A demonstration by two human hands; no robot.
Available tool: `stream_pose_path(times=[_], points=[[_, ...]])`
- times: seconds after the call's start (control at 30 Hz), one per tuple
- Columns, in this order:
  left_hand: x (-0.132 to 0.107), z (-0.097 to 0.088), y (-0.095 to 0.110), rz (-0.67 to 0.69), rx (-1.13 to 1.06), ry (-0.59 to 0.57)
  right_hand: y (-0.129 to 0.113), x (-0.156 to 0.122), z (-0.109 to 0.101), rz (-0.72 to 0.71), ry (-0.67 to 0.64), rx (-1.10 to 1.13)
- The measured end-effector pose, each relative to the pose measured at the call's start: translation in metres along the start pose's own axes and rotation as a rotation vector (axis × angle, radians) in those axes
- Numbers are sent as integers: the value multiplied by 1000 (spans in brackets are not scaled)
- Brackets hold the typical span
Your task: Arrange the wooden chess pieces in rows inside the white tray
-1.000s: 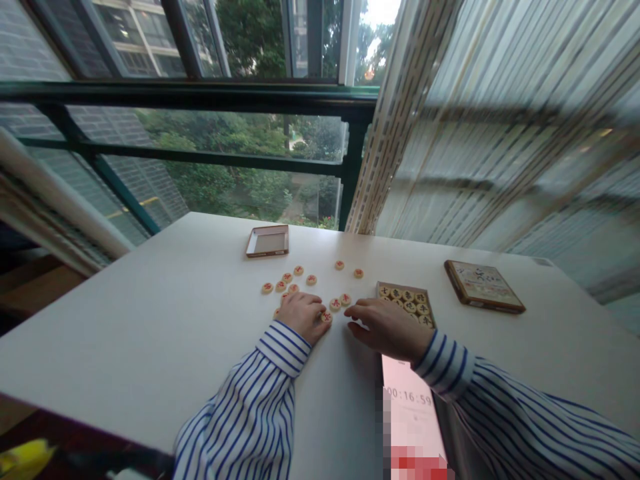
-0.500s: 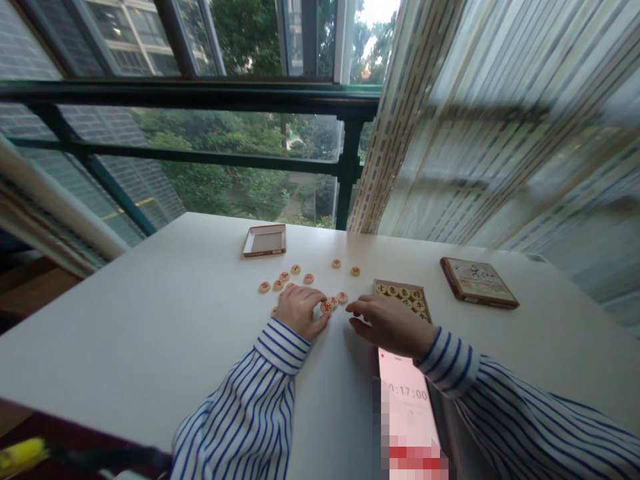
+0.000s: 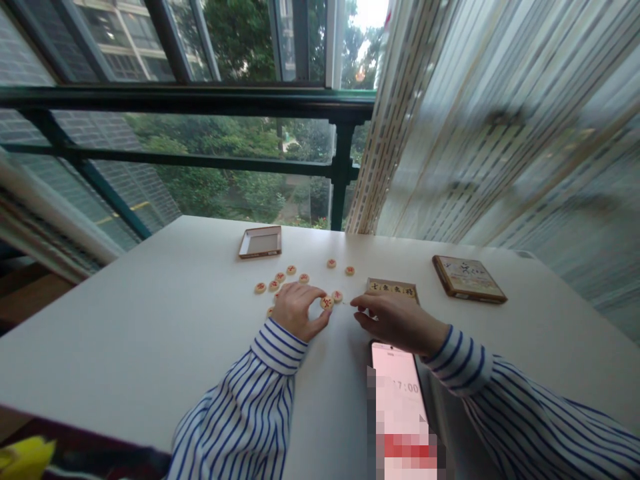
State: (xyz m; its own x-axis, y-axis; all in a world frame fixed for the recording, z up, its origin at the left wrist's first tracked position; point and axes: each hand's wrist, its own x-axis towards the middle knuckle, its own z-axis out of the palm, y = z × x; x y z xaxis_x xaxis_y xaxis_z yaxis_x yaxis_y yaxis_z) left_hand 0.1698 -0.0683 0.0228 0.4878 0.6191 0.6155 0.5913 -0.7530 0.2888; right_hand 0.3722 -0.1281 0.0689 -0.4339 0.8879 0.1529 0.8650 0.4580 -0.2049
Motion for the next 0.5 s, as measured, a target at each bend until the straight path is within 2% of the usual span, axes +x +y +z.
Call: stream_pose_path(times=[0.23,0.5], points=[[4,-2,7,2,11,5,0,-7,-10,11,27,4],[9,-6,21,47,-6,8,7,-17,-10,43,48,52]])
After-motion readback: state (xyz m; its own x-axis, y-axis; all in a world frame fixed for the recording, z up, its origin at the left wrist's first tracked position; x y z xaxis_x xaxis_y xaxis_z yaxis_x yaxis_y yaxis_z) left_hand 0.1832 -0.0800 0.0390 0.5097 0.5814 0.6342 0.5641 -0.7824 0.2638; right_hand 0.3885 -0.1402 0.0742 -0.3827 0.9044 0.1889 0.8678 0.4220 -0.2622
